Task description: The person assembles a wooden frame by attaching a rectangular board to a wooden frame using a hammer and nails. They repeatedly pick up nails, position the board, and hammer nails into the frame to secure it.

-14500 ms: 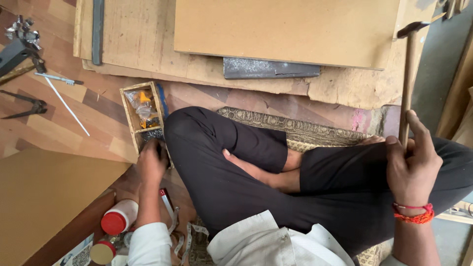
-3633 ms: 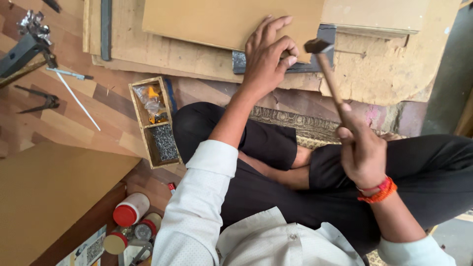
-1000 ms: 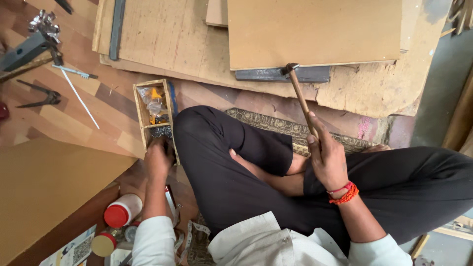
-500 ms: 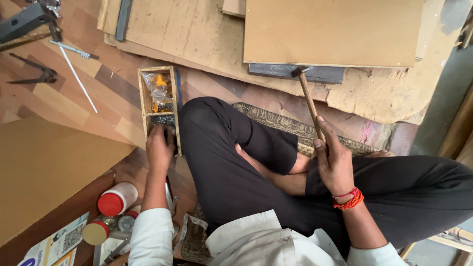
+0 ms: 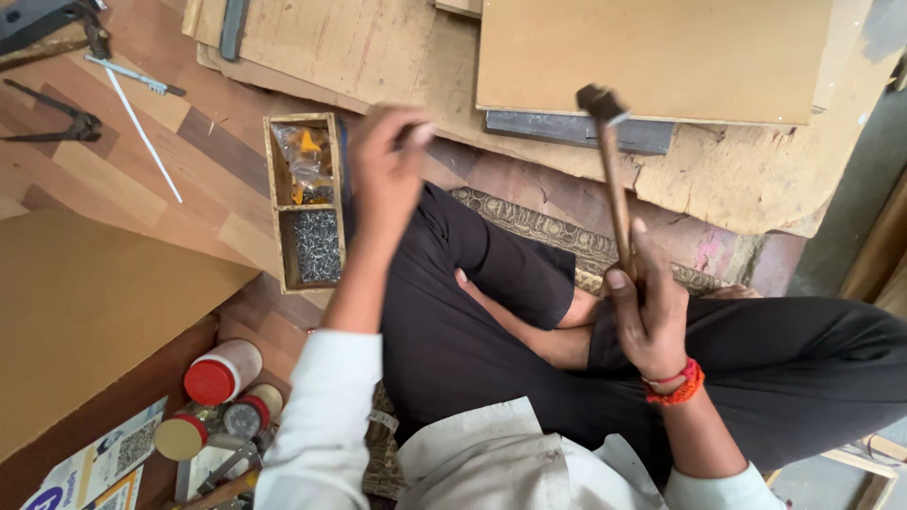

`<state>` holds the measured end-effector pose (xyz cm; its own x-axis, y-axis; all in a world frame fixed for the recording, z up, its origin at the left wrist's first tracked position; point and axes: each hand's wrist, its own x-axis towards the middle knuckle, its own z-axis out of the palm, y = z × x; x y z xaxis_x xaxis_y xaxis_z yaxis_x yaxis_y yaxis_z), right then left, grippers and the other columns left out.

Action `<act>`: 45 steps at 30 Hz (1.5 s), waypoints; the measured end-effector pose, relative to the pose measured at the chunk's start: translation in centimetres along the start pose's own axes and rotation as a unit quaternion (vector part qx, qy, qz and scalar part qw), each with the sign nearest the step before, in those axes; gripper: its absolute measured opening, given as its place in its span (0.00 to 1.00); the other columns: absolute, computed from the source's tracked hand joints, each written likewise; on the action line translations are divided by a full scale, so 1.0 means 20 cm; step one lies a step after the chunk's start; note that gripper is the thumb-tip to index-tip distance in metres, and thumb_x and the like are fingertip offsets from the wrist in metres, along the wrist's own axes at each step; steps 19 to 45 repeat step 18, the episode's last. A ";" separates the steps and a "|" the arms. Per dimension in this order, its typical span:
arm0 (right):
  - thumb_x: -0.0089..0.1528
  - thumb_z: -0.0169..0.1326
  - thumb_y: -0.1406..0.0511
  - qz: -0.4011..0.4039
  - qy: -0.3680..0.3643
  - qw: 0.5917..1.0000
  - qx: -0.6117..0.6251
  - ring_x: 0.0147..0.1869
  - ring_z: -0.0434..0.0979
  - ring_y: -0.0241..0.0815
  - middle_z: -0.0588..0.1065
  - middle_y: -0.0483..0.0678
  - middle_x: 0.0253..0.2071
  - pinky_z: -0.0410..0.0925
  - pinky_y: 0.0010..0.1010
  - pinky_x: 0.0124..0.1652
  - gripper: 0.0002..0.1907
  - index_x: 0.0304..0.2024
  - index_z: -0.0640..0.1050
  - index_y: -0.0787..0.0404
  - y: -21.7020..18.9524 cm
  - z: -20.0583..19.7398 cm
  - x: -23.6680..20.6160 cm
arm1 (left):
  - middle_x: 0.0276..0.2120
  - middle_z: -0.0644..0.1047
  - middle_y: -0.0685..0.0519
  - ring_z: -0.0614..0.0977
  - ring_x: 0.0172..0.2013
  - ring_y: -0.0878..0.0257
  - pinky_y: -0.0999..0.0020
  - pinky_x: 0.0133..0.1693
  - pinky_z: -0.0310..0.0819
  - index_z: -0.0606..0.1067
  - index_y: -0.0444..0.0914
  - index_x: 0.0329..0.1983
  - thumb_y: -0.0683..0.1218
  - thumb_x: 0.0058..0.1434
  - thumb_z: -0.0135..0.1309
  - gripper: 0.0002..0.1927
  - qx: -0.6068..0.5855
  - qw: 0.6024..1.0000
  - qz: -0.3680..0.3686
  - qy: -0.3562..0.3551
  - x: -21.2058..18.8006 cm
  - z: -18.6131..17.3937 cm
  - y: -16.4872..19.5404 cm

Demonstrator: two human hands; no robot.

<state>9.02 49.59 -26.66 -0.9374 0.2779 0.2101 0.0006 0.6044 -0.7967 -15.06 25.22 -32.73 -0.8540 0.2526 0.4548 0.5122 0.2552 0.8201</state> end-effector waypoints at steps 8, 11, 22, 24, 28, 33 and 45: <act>0.72 0.50 0.70 0.067 -0.042 0.991 -0.110 0.33 0.80 0.48 0.77 0.55 0.34 0.71 0.37 0.37 0.25 0.71 0.68 0.61 -0.03 -0.02 0.09 | 0.61 0.72 0.52 0.68 0.66 0.46 0.49 0.63 0.60 0.73 0.42 0.39 0.40 0.60 0.62 0.09 0.137 0.987 0.076 -0.027 0.19 0.45 0.09; 0.72 0.50 0.70 0.000 -0.023 0.993 -0.117 0.35 0.81 0.49 0.78 0.57 0.41 0.72 0.37 0.37 0.24 0.71 0.68 0.61 -0.05 -0.02 0.12 | 0.67 0.67 0.57 0.65 0.70 0.51 0.50 0.67 0.57 0.74 0.43 0.42 0.42 0.63 0.62 0.09 0.111 0.992 0.021 -0.061 0.15 0.46 0.05; 0.72 0.48 0.70 0.015 -0.057 0.996 -0.071 0.41 0.83 0.49 0.79 0.60 0.56 0.74 0.37 0.39 0.22 0.70 0.69 0.59 -0.14 -0.03 0.26 | 0.69 0.67 0.57 0.69 0.68 0.56 0.53 0.67 0.60 0.74 0.42 0.42 0.42 0.64 0.62 0.08 0.069 0.992 -0.035 -0.096 0.14 0.46 0.03; 0.72 0.48 0.70 0.015 -0.057 0.996 -0.071 0.41 0.83 0.49 0.79 0.60 0.56 0.74 0.37 0.39 0.22 0.70 0.69 0.59 -0.14 -0.03 0.26 | 0.69 0.67 0.57 0.69 0.68 0.56 0.53 0.67 0.60 0.74 0.42 0.42 0.42 0.64 0.62 0.08 0.069 0.992 -0.035 -0.096 0.14 0.46 0.03; 0.72 0.48 0.70 0.015 -0.057 0.996 -0.071 0.41 0.83 0.49 0.79 0.60 0.56 0.74 0.37 0.39 0.22 0.70 0.69 0.59 -0.14 -0.03 0.26 | 0.69 0.67 0.57 0.69 0.68 0.56 0.53 0.67 0.60 0.74 0.42 0.42 0.42 0.64 0.62 0.08 0.069 0.992 -0.035 -0.096 0.14 0.46 0.03; 0.72 0.48 0.70 0.015 -0.057 0.996 -0.071 0.41 0.83 0.49 0.79 0.60 0.56 0.74 0.37 0.39 0.22 0.70 0.69 0.59 -0.14 -0.03 0.26 | 0.69 0.67 0.57 0.69 0.68 0.56 0.53 0.67 0.60 0.74 0.42 0.42 0.42 0.64 0.62 0.08 0.069 0.992 -0.035 -0.096 0.14 0.46 0.03; 0.72 0.48 0.70 0.015 -0.057 0.996 -0.071 0.41 0.83 0.49 0.79 0.60 0.56 0.74 0.37 0.39 0.22 0.70 0.69 0.59 -0.14 -0.03 0.26 | 0.69 0.67 0.57 0.69 0.68 0.56 0.53 0.67 0.60 0.74 0.42 0.42 0.42 0.64 0.62 0.08 0.069 0.992 -0.035 -0.096 0.14 0.46 0.03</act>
